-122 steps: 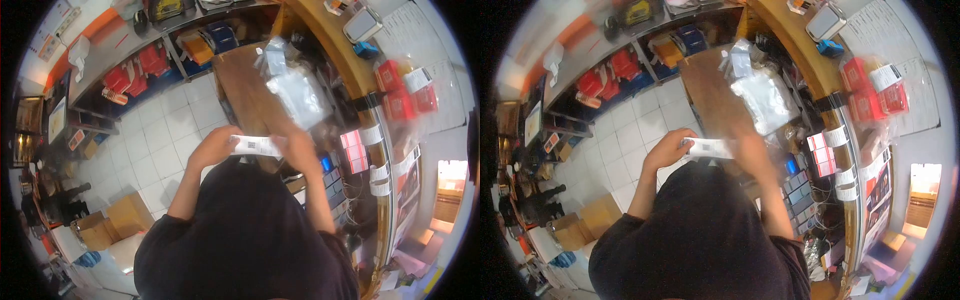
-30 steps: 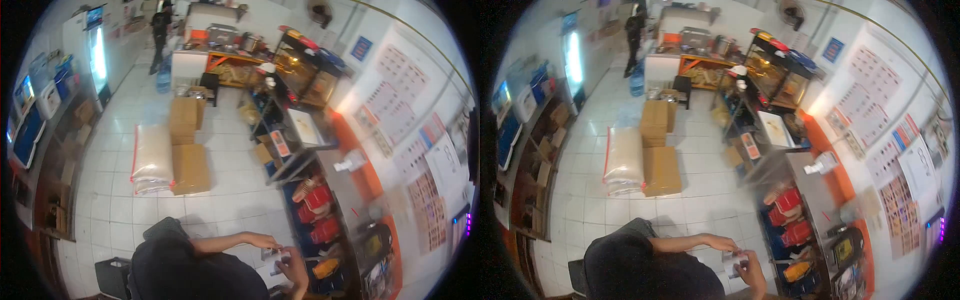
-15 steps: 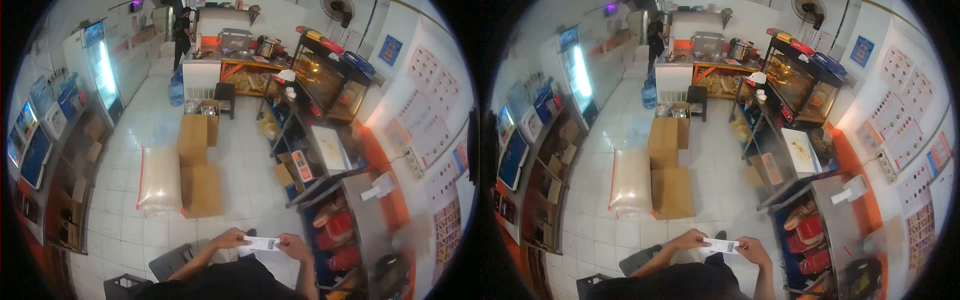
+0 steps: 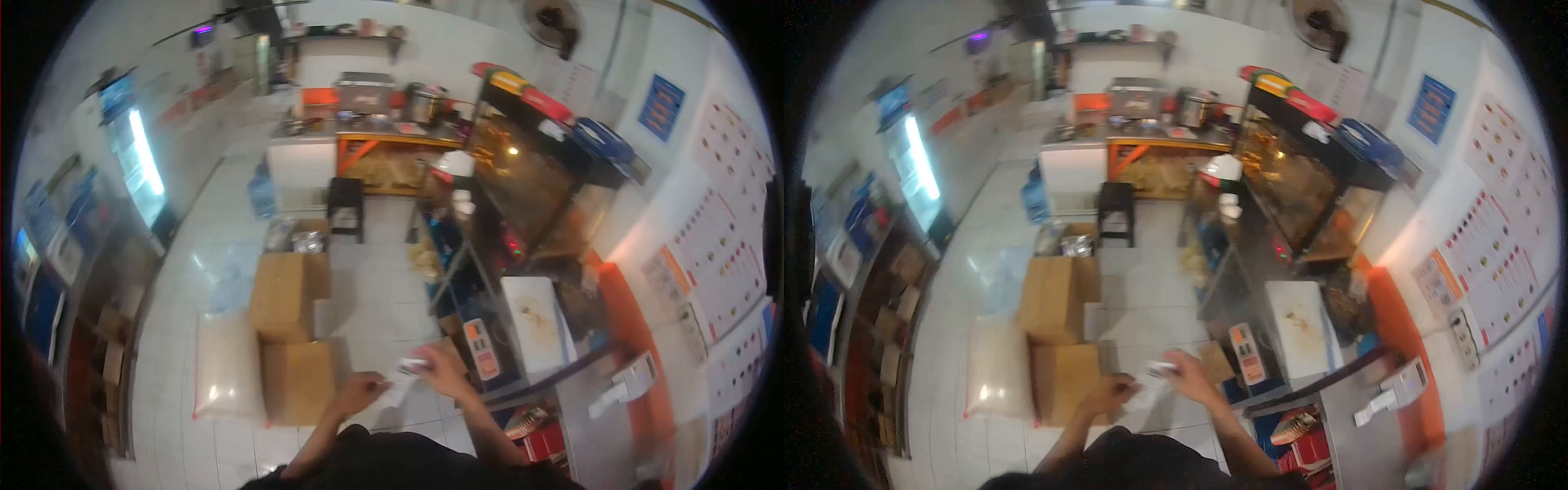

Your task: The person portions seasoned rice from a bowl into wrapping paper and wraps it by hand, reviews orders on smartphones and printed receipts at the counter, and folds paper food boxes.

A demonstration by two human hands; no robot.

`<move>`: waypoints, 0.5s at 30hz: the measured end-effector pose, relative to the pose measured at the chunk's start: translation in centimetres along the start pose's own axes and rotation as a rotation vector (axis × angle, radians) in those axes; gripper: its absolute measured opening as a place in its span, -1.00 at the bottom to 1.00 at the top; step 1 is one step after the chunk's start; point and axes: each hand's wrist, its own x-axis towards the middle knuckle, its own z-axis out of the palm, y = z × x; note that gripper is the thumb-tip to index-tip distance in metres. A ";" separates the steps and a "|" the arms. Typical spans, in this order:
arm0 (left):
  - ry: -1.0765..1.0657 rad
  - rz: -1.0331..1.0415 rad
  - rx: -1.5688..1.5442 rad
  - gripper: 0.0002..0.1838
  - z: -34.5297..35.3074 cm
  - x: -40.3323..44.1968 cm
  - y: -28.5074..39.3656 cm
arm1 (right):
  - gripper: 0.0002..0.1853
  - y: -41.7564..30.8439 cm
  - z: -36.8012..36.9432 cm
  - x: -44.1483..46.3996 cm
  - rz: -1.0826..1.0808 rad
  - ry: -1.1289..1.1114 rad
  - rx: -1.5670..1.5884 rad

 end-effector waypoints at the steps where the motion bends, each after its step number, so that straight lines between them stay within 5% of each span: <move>1: 0.052 -0.007 -0.091 -0.76 -0.8 1.9 -1.9 | -0.70 -0.6 0.1 3.1 0.027 -0.029 0.046; 8: 0.278 -0.123 -0.203 -0.78 -6.2 16.2 -5.3 | -0.56 8.2 2.4 19.8 0.024 -0.065 0.316; 10: 0.242 -0.422 -0.235 -0.83 -7.7 21.4 -4.9 | -0.56 12.2 1.4 24.5 0.074 -0.002 0.232; 15: 0.179 0.028 -0.238 -0.90 -9.8 40.9 -10.0 | -0.60 16.0 -8.4 35.8 0.126 0.349 0.186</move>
